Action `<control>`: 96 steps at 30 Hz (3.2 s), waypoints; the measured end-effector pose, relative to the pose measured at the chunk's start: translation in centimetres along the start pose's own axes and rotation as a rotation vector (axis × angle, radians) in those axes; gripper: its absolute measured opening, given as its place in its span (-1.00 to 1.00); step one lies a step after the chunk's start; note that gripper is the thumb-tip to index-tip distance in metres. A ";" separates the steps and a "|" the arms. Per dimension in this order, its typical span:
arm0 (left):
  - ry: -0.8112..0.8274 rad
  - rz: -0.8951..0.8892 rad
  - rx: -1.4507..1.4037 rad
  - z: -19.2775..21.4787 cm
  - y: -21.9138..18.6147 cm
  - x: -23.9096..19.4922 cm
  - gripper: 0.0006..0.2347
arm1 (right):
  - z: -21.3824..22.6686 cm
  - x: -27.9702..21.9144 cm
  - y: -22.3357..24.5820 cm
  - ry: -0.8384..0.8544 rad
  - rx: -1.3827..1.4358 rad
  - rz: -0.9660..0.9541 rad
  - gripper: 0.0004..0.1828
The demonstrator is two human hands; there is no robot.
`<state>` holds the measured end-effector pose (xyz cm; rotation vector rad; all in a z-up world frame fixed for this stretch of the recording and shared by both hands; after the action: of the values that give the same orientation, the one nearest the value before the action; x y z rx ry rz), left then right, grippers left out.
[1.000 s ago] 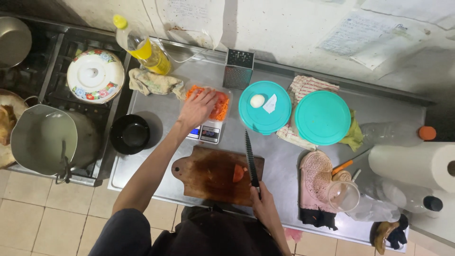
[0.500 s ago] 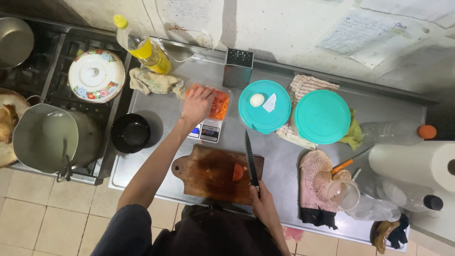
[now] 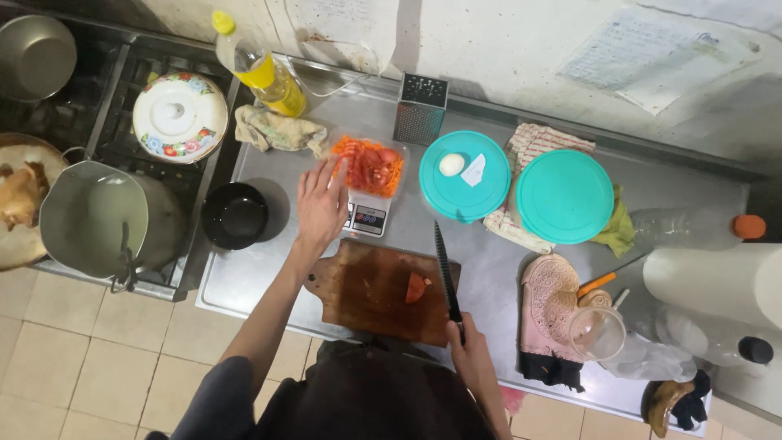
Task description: Preparing a salad container by portioning shredded carrots and adding sliced hard-boiled eggs.
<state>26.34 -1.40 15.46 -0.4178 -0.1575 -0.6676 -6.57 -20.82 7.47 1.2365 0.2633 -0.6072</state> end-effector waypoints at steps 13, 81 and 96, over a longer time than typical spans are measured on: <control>0.605 0.429 -0.566 -4.8 -2.2 -32.1 -0.63 | 0.7 -2.3 -3.8 -0.041 -0.626 0.367 -0.62; 0.894 -0.124 -0.336 -12.6 -5.2 -15.6 -0.61 | 0.4 -11.3 0.4 0.037 -0.130 -0.046 -0.70; 0.904 -0.547 -0.246 -11.6 -7.3 -14.7 -0.63 | -4.8 -8.4 1.4 0.016 -0.612 0.144 -0.68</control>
<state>10.38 -3.16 3.30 -0.2708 0.6992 -1.3617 -11.97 -13.64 11.23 0.6615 0.3392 -0.3509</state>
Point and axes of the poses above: each hand's wrist, its own x-axis towards the middle knuckle, its own z-axis out of the back of the hand, y = z × x, the point moved 9 cm from there along x, towards the middle knuckle, and after that the axes turned 9 degrees about y, right-handed, at the moved point
